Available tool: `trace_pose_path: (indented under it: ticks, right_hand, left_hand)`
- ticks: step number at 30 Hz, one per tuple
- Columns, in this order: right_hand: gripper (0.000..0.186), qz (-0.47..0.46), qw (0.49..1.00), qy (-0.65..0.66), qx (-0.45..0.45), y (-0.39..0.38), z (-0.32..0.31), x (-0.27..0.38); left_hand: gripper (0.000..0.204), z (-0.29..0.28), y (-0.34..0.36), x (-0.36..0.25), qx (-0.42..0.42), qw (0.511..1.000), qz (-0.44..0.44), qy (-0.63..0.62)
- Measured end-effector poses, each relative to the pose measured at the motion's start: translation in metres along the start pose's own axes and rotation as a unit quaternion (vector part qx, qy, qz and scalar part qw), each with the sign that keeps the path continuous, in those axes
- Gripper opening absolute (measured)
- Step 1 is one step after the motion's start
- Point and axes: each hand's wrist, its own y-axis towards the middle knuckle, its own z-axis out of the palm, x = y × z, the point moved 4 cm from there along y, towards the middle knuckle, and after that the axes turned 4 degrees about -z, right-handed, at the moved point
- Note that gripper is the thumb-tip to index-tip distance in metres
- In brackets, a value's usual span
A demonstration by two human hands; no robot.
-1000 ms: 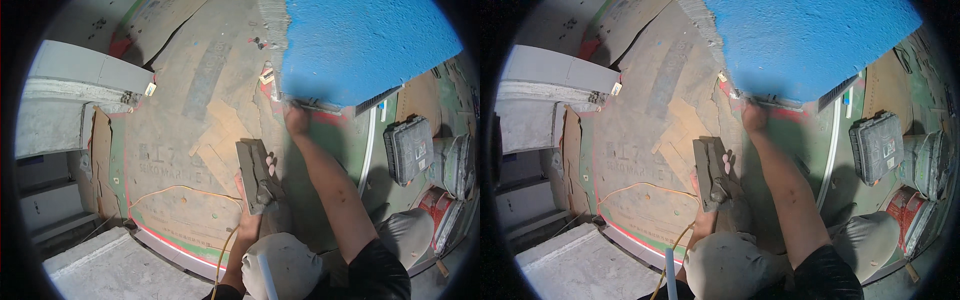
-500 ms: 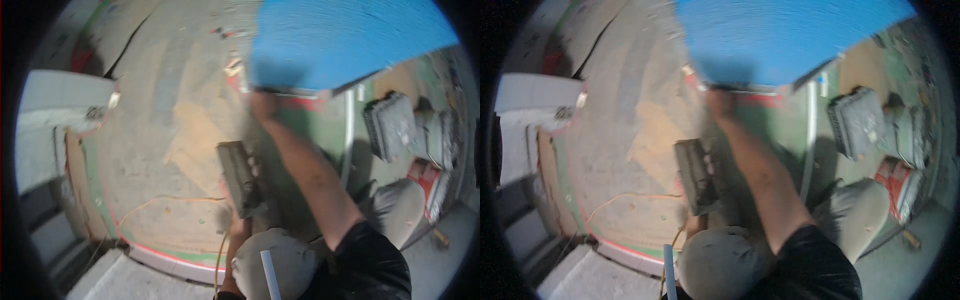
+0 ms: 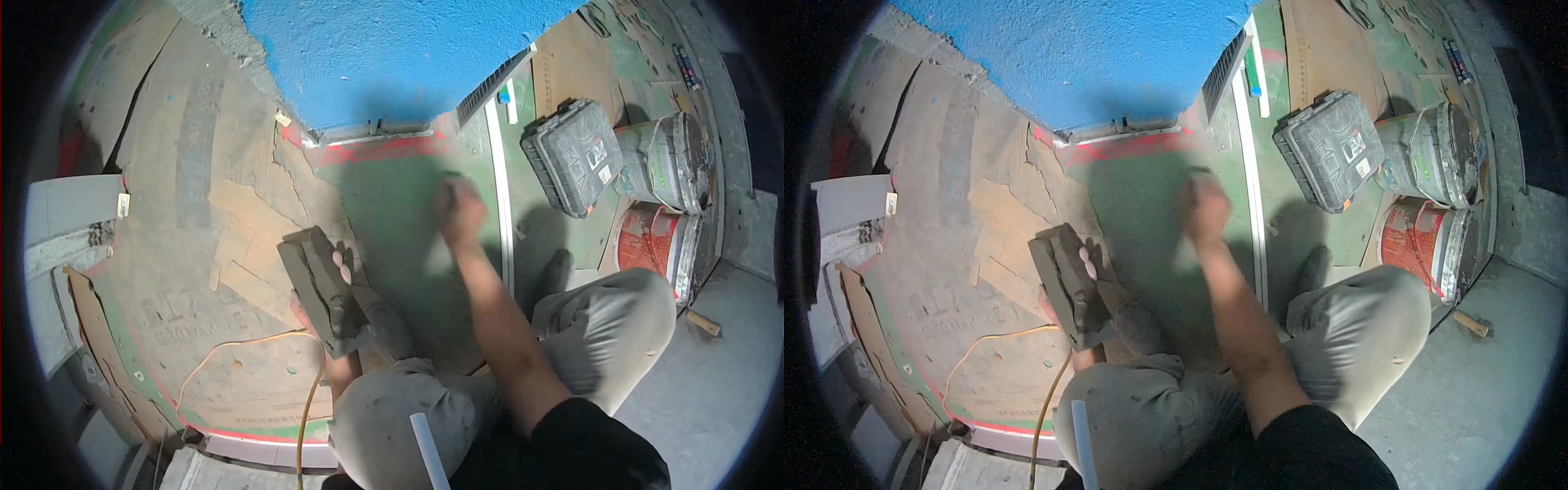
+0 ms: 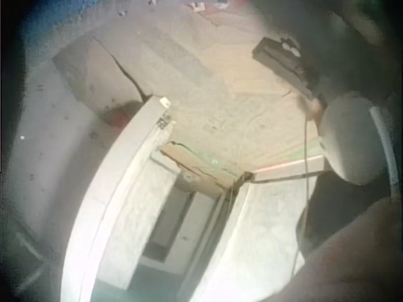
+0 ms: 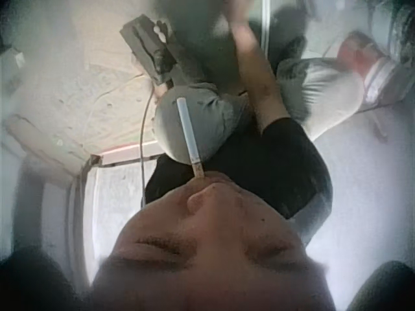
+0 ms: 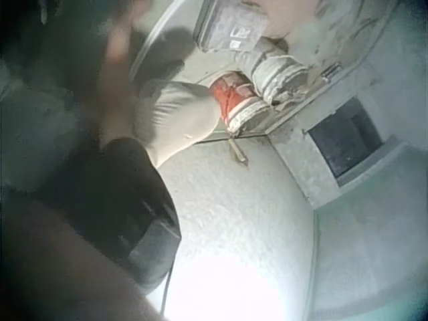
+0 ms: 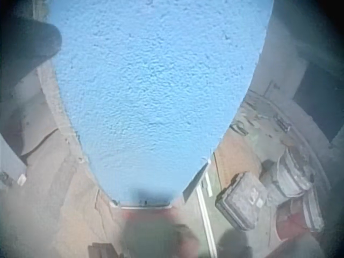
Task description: Applying plaster or mortar to the base and corners of interior walls using a trowel and bucket.
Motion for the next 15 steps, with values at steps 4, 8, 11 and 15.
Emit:
trace_pose_path:
  ticks: [4, 8, 11, 15]
  right_hand:
    - [0.024, 0.051, 0.991, -0.118, 0.028, -0.045, -0.046, -0.054]
    - [0.029, 0.019, 0.991, -0.129, 0.036, -0.078, -0.048, -0.063]
    - [0.029, -0.016, 0.993, -0.109, 0.033, -0.075, -0.048, -0.071]
    - [0.024, -0.045, 0.991, -0.124, 0.029, -0.068, -0.037, -0.071]
  left_hand:
    - [0.083, 0.018, 0.026, 0.026, 0.087, 0.993, -0.07, -0.043]
    - [0.082, 0.006, 0.036, 0.034, 0.027, 0.999, -0.018, -0.025]
    - [0.083, 0.01, 0.039, 0.034, 0.042, 0.999, -0.011, 0.027]
    - [0.082, 0.023, 0.02, 0.023, 0.037, 0.995, 0.025, 0.085]
